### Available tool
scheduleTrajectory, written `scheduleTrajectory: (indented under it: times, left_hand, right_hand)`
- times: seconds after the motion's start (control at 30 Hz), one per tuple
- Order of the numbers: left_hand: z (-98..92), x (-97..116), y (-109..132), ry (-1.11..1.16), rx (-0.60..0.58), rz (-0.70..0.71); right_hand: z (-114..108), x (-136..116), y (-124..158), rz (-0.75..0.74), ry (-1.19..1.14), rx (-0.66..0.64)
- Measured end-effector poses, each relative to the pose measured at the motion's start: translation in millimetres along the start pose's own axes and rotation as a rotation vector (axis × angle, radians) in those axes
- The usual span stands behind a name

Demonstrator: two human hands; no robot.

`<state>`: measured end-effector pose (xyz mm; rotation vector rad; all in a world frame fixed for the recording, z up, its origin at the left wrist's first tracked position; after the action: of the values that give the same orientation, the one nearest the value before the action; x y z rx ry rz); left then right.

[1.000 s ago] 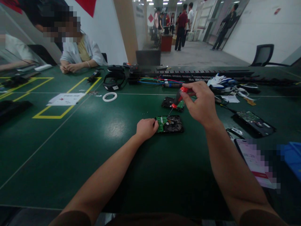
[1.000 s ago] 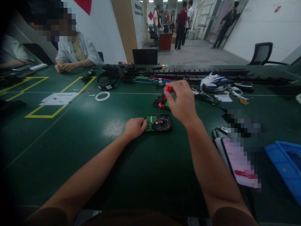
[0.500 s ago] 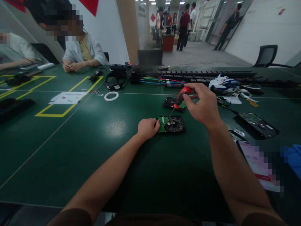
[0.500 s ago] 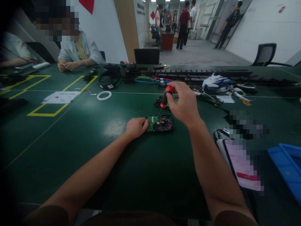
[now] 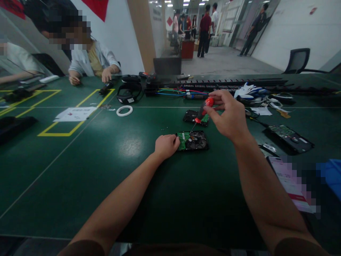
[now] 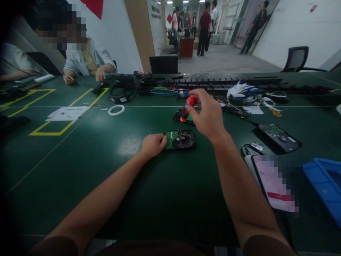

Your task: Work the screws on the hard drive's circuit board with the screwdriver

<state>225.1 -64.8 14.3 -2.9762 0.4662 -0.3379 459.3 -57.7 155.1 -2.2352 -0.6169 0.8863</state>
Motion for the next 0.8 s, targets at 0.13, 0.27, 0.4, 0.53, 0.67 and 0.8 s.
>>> scheduleTrajectory:
  times: [0.13,0.27,0.4,0.53,0.67,0.8]
  left_hand:
    - [0.7,0.9,-0.4,0.001,-0.004,-0.012]
    - [1.3,1.1,-0.9,0.002,-0.001,-0.014]
    - [1.1,0.6,-1.2,0.005,0.001,-0.007]
    - [0.1,0.6,-1.1,0.017,0.0,0.0]
    - [-0.2,0.6,-0.7,0.023,0.001,0.003]
    - [0.5,0.3,-0.8,0.023,0.003,-0.001]
  right_hand:
    - [-0.9,-3.1,0.2,0.004,0.042,0.009]
    - [0.1,-0.9,0.0,-0.029,0.05,0.007]
    - [2.5,4.0,0.7,-0.005,0.015,0.017]
    - [3.0,2.2,0.9,-0.022,0.046,-0.001]
    - [3.5,1.1,0.2,-0.053,0.102,-0.012]
    - [4.6,4.3,0.6,0.014,0.049,0.04]
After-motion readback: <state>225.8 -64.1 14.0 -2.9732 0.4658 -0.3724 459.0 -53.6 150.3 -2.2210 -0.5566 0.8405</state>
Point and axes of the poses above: each hand's wrist, its own y-axis away from the middle knuckle, its own z-axis out of the palm, x = y × z, the point moved 2 cm from there along -y, towards the middle knuckle, and after that the axes turned 1 degree about -x, right-handed, at the moved point
